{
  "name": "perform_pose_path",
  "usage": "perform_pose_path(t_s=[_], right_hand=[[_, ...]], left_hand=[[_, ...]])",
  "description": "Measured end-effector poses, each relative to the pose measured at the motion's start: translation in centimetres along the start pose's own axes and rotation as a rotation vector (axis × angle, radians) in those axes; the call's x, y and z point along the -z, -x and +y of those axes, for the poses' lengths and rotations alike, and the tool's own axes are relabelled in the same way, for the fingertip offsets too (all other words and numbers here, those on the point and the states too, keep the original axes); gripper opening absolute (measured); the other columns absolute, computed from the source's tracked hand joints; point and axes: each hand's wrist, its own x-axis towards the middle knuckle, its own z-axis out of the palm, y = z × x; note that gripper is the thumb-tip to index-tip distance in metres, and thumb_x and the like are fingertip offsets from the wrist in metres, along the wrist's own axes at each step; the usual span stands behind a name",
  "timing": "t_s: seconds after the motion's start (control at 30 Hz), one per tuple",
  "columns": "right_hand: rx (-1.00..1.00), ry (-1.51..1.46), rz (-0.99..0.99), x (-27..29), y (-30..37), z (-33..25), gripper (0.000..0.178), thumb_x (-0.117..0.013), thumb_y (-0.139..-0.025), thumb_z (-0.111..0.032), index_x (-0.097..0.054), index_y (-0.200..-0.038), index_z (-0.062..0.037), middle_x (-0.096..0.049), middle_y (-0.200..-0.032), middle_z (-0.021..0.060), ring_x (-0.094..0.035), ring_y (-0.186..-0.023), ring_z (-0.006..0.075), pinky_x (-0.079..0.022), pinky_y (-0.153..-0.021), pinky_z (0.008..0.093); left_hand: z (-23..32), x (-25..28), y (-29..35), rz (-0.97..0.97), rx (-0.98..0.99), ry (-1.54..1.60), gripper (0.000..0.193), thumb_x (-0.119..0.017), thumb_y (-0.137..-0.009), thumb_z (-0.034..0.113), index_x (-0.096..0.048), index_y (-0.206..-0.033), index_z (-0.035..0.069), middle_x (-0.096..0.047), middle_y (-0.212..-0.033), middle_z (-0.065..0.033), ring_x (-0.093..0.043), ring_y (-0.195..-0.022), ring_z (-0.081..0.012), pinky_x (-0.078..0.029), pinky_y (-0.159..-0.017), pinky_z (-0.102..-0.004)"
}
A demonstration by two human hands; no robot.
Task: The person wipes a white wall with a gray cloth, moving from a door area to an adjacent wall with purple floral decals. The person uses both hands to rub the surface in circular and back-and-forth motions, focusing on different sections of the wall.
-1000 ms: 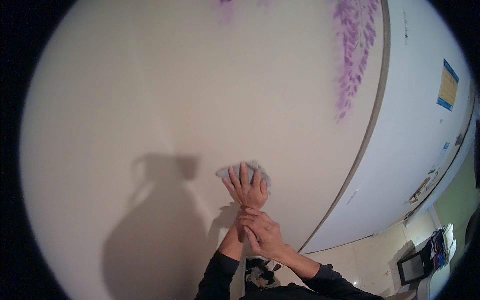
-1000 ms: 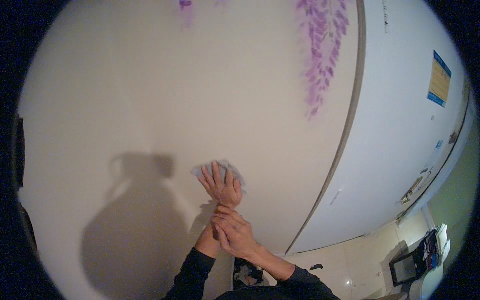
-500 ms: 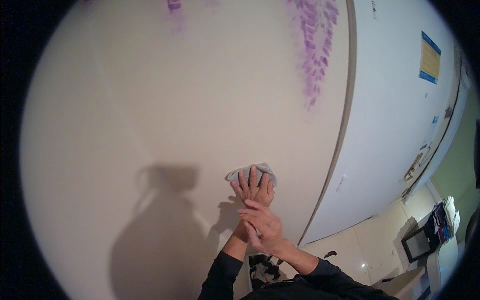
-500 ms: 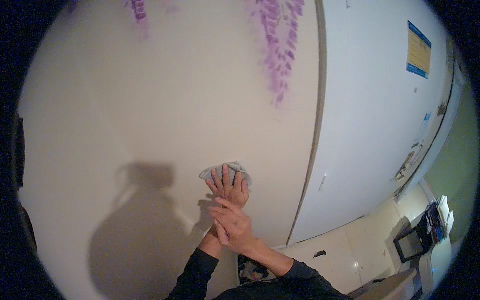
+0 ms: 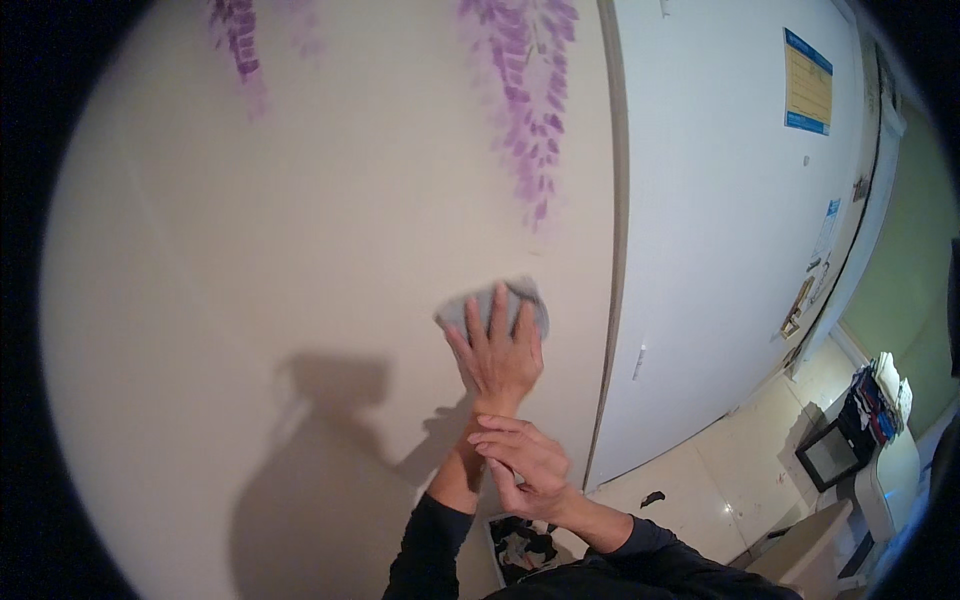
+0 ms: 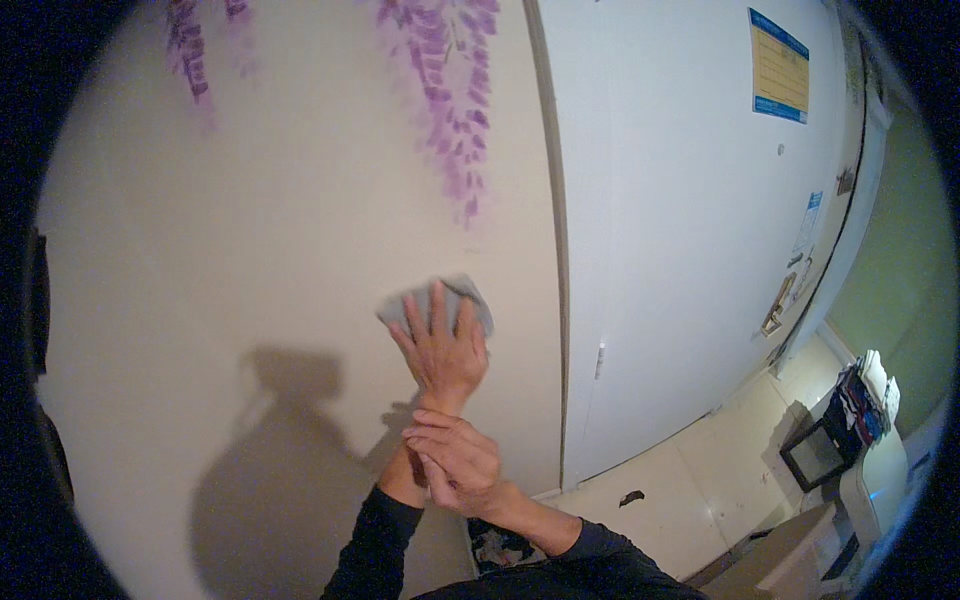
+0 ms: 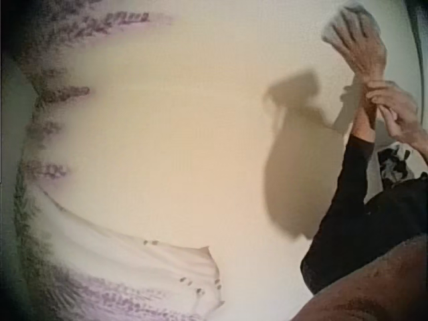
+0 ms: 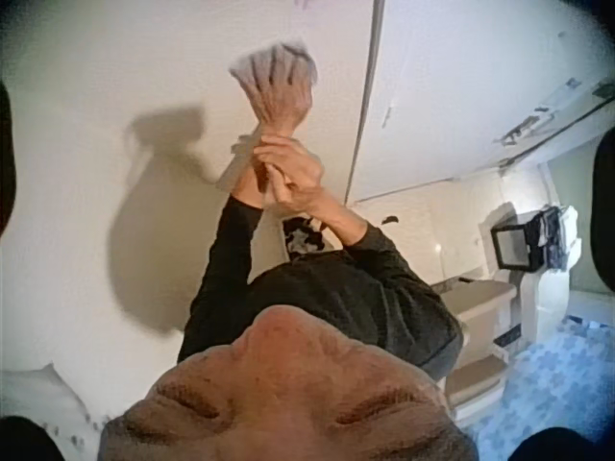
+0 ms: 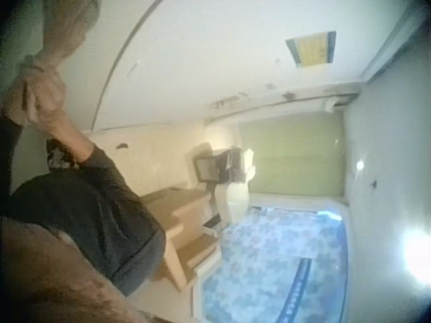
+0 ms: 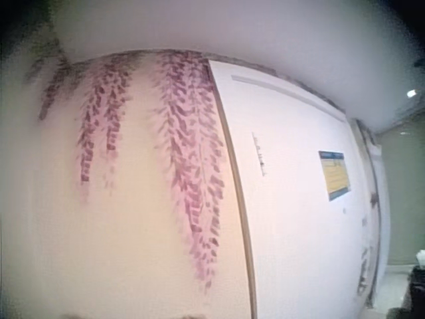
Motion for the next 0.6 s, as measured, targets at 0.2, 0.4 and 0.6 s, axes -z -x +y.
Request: perform_pose_path(t_s=[0.2,0.4,0.6], right_hand=[[0.006,-0.024,-0.014,1.1,0.5,0.7,0.02,-0.064,-0.072,0.014,-0.068,-0.09,0.007,-0.074,-0.097,0.0182,-0.072,-0.101,0.0349,-0.059,-0.088,0.0405],[-0.022,0.002,0.012,3.7,0.1,0.7,0.019,-0.064,-0.075,0.014,-0.069,-0.092,0.0069,-0.074,-0.098,0.0189,-0.072,-0.1,0.0335,-0.059,-0.088,0.0401],[-0.035,-0.048,0.004,4.8,0.5,1.5,0.018,-0.064,-0.077,0.013,-0.069,-0.093,0.0075,-0.073,-0.098,0.0192,-0.072,-0.099,0.0341,-0.059,-0.088,0.0409]], left_hand=[[1.1,-2.2,2.7,0.076,-0.013,0.004,0.038,-0.071,-0.085,0.032,-0.064,-0.122,0.024,-0.047,-0.152,-0.0051,-0.036,-0.139,-0.0421,-0.025,-0.105,-0.0688],[3.6,2.4,-9.0,0.164,-0.039,0.019,0.042,-0.066,-0.089,0.029,-0.061,-0.13,0.021,-0.037,-0.159,-0.0099,-0.027,-0.146,-0.0453,-0.021,-0.108,-0.0704],[5.1,-2.1,-0.1,0.012,-0.043,-0.004,0.038,-0.069,-0.086,0.033,-0.064,-0.122,0.025,-0.043,-0.156,-0.0053,-0.038,-0.139,-0.043,-0.023,-0.106,-0.0669]])
